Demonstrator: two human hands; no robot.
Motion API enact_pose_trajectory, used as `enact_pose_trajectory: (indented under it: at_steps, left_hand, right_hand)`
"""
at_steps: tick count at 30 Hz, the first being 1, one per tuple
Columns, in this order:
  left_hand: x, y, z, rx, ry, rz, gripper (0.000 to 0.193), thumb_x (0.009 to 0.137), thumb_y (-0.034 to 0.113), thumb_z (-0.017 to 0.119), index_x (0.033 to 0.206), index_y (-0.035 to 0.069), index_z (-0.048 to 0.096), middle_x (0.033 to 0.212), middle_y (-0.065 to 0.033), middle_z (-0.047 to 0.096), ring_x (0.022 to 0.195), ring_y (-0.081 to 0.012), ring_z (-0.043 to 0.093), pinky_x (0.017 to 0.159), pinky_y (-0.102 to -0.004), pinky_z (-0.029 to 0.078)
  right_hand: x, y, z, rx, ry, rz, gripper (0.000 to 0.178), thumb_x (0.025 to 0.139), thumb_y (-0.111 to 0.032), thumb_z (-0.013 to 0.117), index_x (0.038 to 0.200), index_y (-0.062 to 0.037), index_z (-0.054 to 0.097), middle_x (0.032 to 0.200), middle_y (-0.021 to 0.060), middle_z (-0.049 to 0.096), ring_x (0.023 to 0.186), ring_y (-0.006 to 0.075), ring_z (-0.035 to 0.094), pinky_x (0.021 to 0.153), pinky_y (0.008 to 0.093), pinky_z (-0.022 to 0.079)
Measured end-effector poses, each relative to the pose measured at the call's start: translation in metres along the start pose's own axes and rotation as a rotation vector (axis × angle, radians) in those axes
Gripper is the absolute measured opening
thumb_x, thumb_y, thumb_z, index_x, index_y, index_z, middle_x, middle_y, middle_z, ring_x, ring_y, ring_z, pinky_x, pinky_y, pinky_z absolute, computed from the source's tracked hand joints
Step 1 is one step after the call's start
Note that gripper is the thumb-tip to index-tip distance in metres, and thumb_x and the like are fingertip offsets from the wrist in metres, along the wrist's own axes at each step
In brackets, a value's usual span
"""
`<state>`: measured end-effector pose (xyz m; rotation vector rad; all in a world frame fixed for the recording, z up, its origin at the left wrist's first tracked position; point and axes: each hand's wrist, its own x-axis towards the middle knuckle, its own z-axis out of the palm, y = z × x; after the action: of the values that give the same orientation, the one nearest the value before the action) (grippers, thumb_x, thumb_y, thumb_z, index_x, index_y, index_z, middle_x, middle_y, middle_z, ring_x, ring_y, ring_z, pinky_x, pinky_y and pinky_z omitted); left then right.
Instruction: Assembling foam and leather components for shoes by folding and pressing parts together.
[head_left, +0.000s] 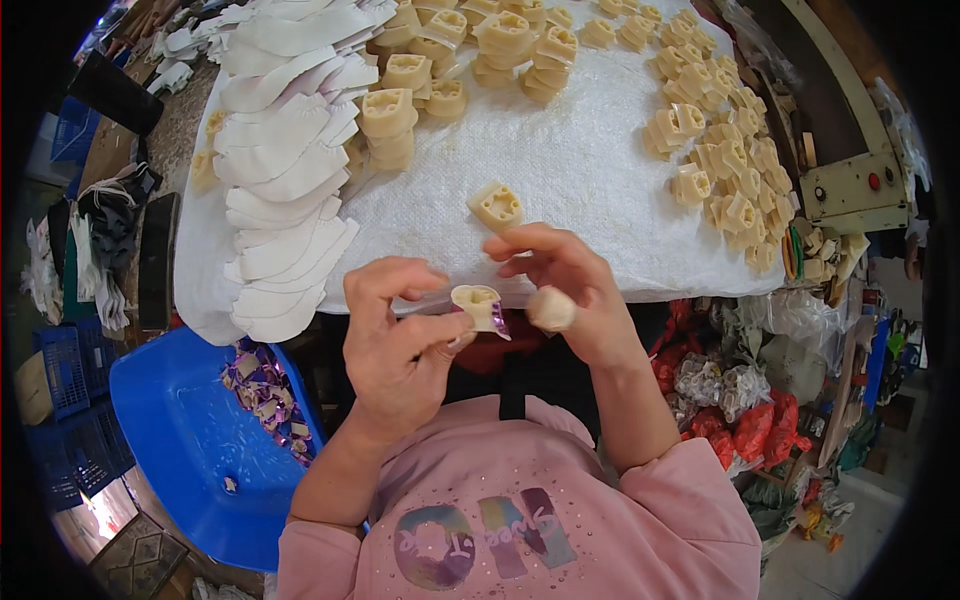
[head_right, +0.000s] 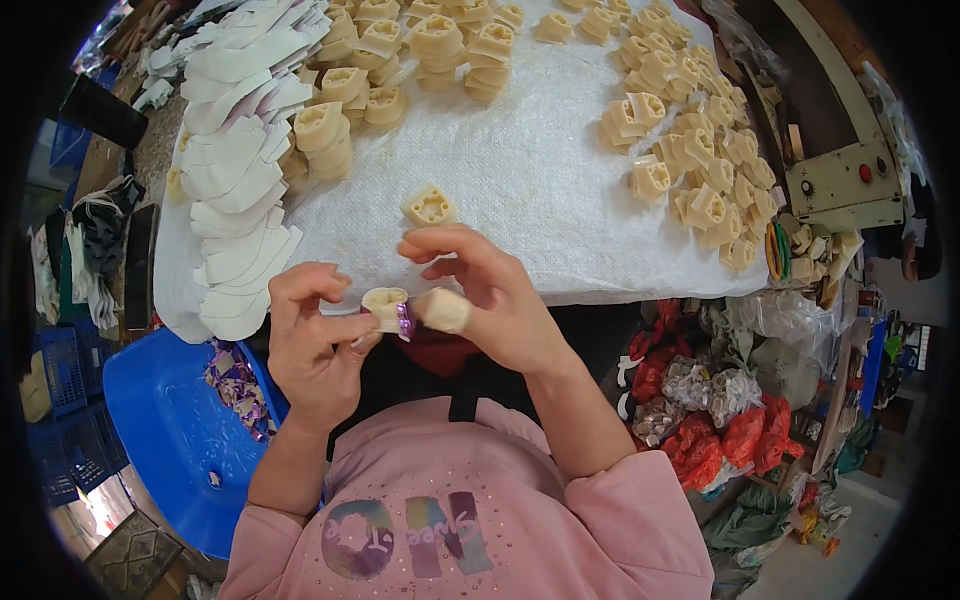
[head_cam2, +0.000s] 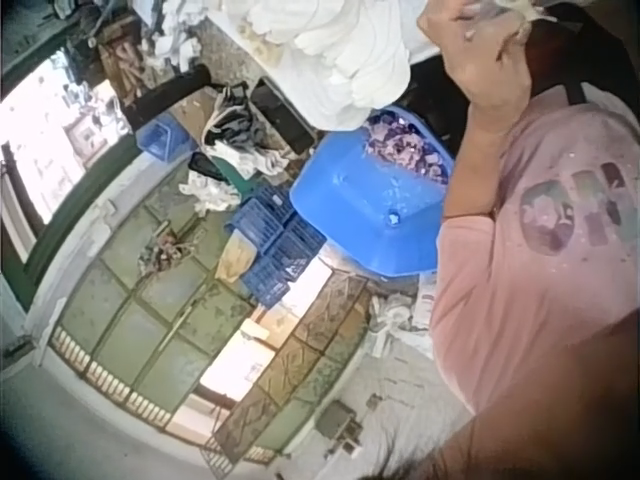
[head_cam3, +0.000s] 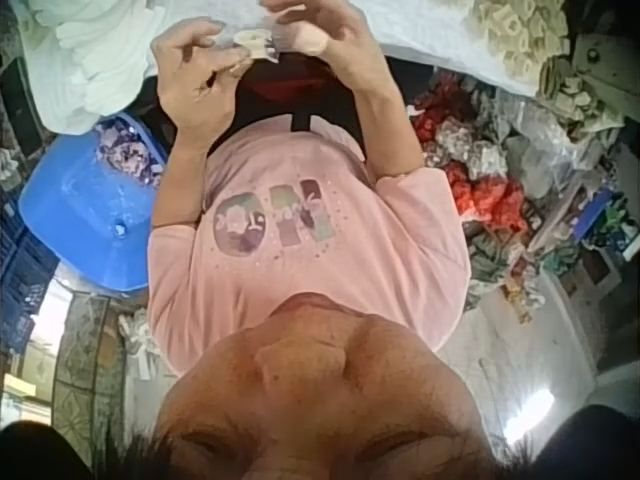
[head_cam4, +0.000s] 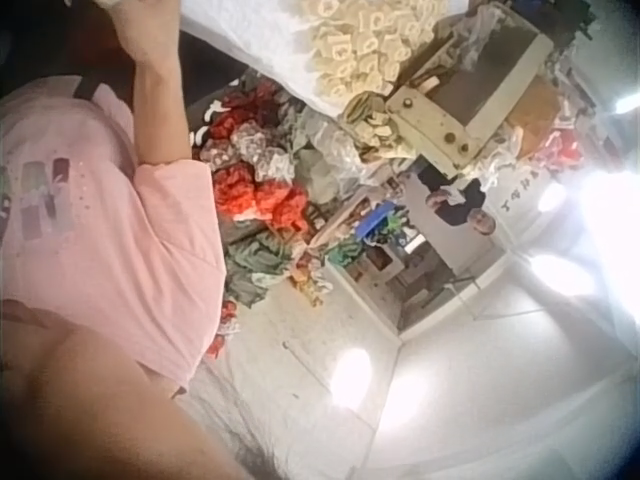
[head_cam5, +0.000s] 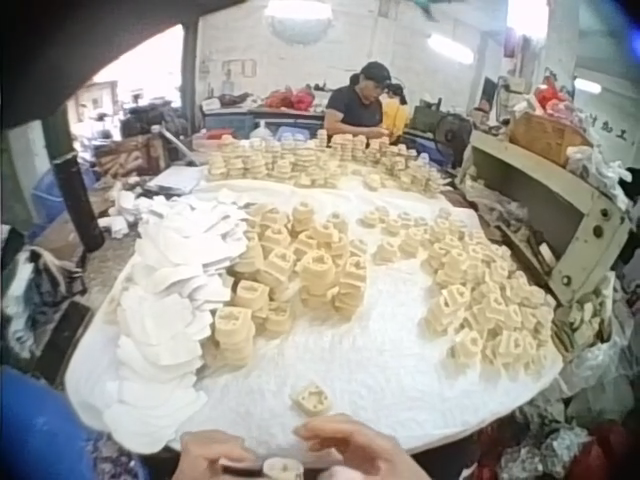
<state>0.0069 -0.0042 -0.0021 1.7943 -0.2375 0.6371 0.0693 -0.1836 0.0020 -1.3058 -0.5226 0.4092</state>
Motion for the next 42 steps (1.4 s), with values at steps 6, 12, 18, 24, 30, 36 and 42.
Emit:
enact_pose_trajectory:
  at_steps: [6, 12, 18, 24, 30, 36, 42]
  left_hand:
    - [-0.008, -0.002, -0.001, -0.177, -0.141, 0.077, 0.024, 0.076, 0.010, 0.070, 0.099, 0.006, 0.067, 0.110, -0.0112, 0.050, 0.099, -0.0228, 0.048, 0.077, -0.0317, 0.041]
    - [-0.008, 0.002, -0.003, -0.558, -0.300, -0.519, 0.060, 0.092, 0.033, 0.046, 0.137, -0.002, 0.028, 0.128, -0.0117, 0.040, 0.112, -0.0190, 0.045, 0.093, -0.0333, 0.037]
    - [-0.016, 0.009, 0.008, -0.819, -0.218, -0.737, 0.050, 0.095, 0.021, 0.036, 0.138, -0.001, 0.024, 0.120, -0.0112, 0.044, 0.106, -0.0143, 0.044, 0.092, -0.0270, 0.036]
    - [-0.020, 0.007, 0.009, -0.789, -0.274, -0.764, 0.065, 0.093, 0.040, 0.040, 0.141, 0.003, 0.017, 0.119, -0.0115, 0.046, 0.096, -0.0152, 0.054, 0.076, -0.0238, 0.046]
    - [-0.017, 0.016, 0.026, -0.449, -0.106, -0.362, 0.076, 0.095, 0.054, 0.030, 0.140, -0.005, 0.014, 0.118, -0.0181, 0.045, 0.094, -0.0164, 0.052, 0.077, -0.0247, 0.045]
    - [-0.023, 0.013, 0.029, -0.334, 0.010, -0.397, 0.063, 0.095, 0.052, 0.035, 0.125, -0.003, 0.033, 0.104, -0.0119, 0.049, 0.092, -0.0121, 0.049, 0.081, -0.0246, 0.040]
    - [-0.014, 0.012, 0.027, -0.502, 0.145, -0.521, 0.043, 0.095, 0.031, 0.040, 0.127, 0.004, 0.034, 0.100, -0.0067, 0.047, 0.088, -0.0096, 0.048, 0.078, -0.0249, 0.040]
  right_hand:
    - [0.001, -0.007, 0.005, -0.062, -0.034, 0.053, 0.052, 0.074, -0.007, 0.074, 0.120, -0.0001, 0.051, 0.107, 0.0147, 0.063, 0.097, 0.0241, 0.061, 0.088, 0.0351, 0.046]
    - [-0.001, -0.009, 0.013, -0.499, -0.118, -0.196, 0.054, 0.071, -0.009, 0.076, 0.119, -0.0007, 0.053, 0.101, 0.0078, 0.067, 0.089, 0.0208, 0.061, 0.081, 0.0313, 0.046]
    - [-0.001, 0.007, 0.029, -0.472, -0.042, -0.331, 0.046, 0.072, -0.010, 0.074, 0.115, -0.0085, 0.057, 0.104, 0.0078, 0.060, 0.079, 0.0218, 0.055, 0.069, 0.0309, 0.048]
    - [0.002, 0.004, 0.030, -0.079, -0.002, -0.038, 0.023, 0.086, -0.018, 0.061, 0.105, -0.0047, 0.058, 0.100, 0.0056, 0.049, 0.065, 0.0149, 0.057, 0.052, 0.0252, 0.048]
    - [0.010, 0.006, 0.024, 0.242, -0.224, 0.304, 0.021, 0.088, -0.023, 0.060, 0.084, -0.0026, 0.059, 0.092, 0.0061, 0.054, 0.066, 0.0093, 0.056, 0.045, 0.0197, 0.047]
    - [-0.002, 0.024, 0.045, 0.038, -0.060, -0.030, 0.020, 0.090, -0.025, 0.057, 0.094, -0.0062, 0.060, 0.095, 0.0052, 0.053, 0.084, 0.0130, 0.051, 0.074, 0.0268, 0.041]
    - [-0.010, 0.032, 0.057, -0.010, 0.019, -0.101, 0.037, 0.096, -0.026, 0.046, 0.126, -0.0055, 0.047, 0.117, 0.0120, 0.049, 0.107, 0.0255, 0.047, 0.094, 0.0349, 0.037]
